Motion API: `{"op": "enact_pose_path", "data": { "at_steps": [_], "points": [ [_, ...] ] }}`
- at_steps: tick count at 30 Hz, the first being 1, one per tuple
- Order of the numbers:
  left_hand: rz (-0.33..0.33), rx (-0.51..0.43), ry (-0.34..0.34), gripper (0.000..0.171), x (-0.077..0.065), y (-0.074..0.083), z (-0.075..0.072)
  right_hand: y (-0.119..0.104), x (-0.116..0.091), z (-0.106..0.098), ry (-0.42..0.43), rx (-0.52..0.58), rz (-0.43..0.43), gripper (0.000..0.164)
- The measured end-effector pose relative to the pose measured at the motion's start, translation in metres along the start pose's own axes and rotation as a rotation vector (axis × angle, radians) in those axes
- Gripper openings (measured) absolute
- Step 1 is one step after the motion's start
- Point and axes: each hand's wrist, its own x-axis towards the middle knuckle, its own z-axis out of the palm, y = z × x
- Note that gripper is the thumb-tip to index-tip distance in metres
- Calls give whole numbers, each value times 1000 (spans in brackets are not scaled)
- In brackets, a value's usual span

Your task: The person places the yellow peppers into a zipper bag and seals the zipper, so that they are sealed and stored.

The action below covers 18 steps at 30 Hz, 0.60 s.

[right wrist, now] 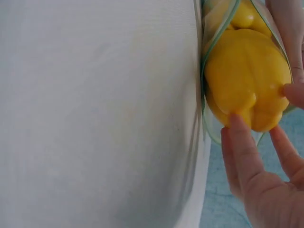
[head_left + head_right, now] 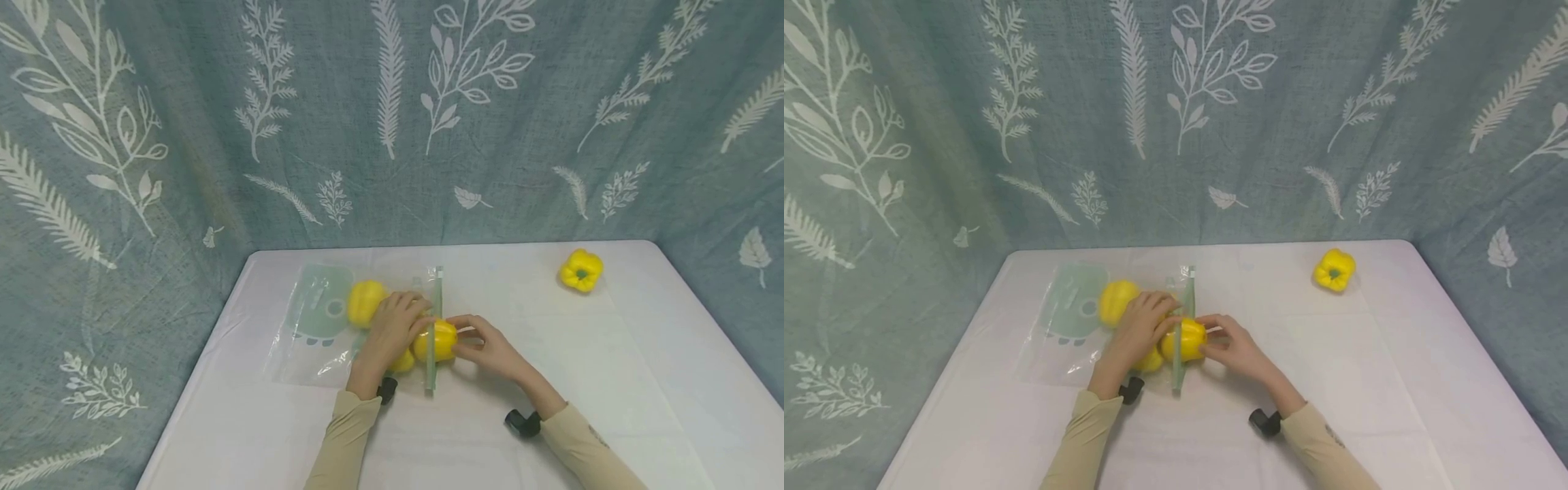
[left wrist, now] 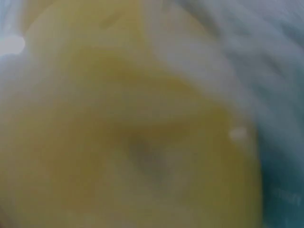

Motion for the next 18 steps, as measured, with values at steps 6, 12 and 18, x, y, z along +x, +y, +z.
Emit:
{"op": "enact_pose_path", "data": {
  "at_steps": [6,12,18],
  "points": [
    [10,8,12,33,1,1,-1,4,3,1,13,1,-38,43],
    [11,-13,21,33,0,1,-2,2,5,7,-6,23,2,42],
    [2,-23,-5,34,1,0,-2,-3,4,10,-15,31,3,41]
  ]
}}
